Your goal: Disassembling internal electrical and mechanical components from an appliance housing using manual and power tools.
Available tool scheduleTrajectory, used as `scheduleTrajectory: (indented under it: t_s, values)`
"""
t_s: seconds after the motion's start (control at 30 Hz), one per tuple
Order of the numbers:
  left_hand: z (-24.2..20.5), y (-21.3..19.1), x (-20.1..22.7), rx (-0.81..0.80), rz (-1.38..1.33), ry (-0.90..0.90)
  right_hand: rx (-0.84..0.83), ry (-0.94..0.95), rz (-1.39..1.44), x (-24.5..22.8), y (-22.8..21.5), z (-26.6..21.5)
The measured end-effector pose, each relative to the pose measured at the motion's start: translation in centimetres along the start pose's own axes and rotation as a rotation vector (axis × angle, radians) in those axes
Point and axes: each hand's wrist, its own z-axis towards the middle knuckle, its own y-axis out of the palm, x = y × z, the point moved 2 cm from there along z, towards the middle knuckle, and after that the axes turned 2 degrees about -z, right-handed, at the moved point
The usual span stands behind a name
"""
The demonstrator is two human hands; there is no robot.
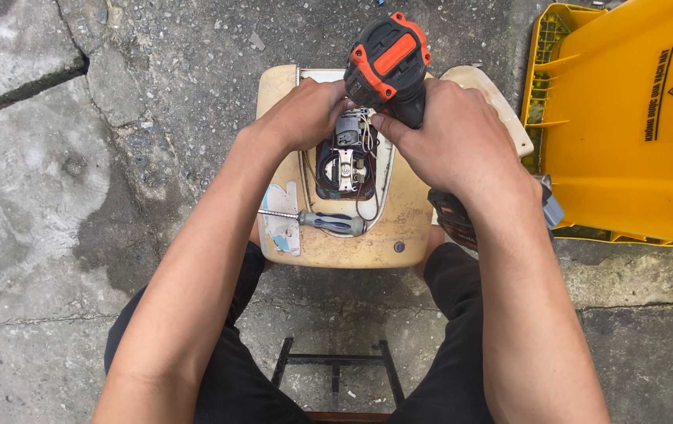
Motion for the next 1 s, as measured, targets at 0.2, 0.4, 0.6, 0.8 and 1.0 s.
scheduleTrajectory:
  t_s: [0.2,0.4,0.6,0.8,1.0]
  values:
    - [0.5,0.5,-0.3,0.028,0.052,0.053,-0.095,0.046,0.030,-0.3,-0.6,0.3]
    - [1.4,1.1,-1.0,0.089,0.040,0.071,-0.229,0.212,0.365,-0.7,-0.9,0.5]
    - [1.3,1.3,-1.0,0.065,0.021,0.054,-0.255,0.235,0.334,-0.4,-1.6,0.6]
    - [1.5,1.4,-1.9,0.109,0.040,0.073,-0.249,0.221,0.240,-1.4,-2.5,1.2]
    - [1.2,1.2,-1.7,0.105,0.008,0.064,-0.254,0.144,0.166,-2.0,-2.3,1.1]
